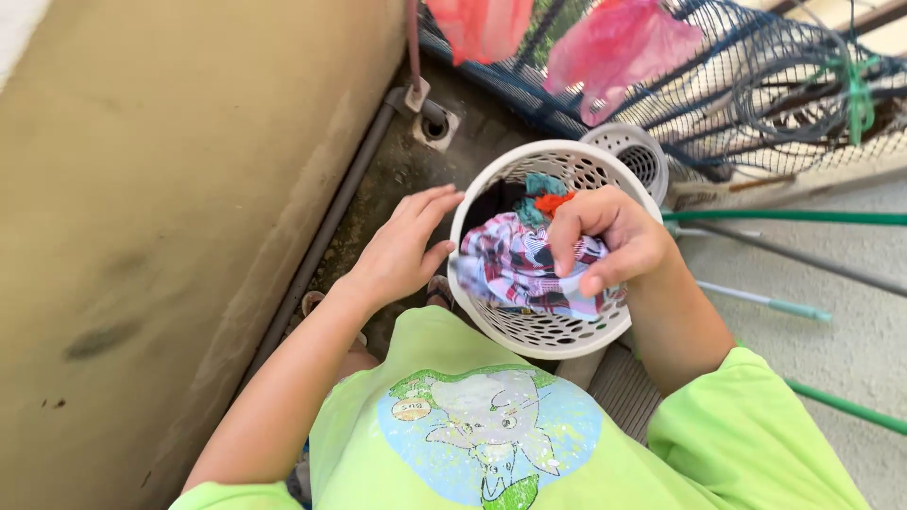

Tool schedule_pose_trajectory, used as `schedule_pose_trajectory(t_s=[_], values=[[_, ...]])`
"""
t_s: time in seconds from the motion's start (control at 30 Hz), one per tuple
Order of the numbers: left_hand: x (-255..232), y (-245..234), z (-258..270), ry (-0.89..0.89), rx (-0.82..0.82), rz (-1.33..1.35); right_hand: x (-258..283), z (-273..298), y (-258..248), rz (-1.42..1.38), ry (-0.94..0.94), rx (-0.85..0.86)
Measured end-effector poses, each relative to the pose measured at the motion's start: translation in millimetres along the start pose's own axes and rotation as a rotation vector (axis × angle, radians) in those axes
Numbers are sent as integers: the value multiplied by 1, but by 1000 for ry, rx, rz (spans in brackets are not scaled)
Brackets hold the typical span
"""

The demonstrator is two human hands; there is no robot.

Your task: Hanging wet clothes onto a laundry line on an outdoor balcony using clothespins.

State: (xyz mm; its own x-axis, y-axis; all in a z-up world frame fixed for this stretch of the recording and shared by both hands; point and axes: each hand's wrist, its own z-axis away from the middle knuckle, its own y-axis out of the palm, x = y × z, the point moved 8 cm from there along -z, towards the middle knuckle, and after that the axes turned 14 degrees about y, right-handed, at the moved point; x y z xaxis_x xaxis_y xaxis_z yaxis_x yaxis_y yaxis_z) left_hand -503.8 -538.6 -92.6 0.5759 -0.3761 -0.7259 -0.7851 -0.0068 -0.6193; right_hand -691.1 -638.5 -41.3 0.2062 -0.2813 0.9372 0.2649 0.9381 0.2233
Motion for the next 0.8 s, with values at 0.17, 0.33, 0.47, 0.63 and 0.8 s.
schedule_pose_trajectory(t_s=[0.17, 0.33, 0.47, 0.63, 0.8], values=[[-9, -15, -7, -119, 125, 105, 96, -34, 47, -201, -353, 332], [50, -38, 70, -246, -130, 528, 158, -56, 80, -233, -437, 119], [53, -140, 144, -296, -612, 775, 147, -48, 44, -3, -444, -292], [44, -218, 202, -246, -783, 679, 122, -86, 50, 186, -339, -340], [2, -255, 192, -55, -761, 629, 112, -147, 129, 500, -51, -234]])
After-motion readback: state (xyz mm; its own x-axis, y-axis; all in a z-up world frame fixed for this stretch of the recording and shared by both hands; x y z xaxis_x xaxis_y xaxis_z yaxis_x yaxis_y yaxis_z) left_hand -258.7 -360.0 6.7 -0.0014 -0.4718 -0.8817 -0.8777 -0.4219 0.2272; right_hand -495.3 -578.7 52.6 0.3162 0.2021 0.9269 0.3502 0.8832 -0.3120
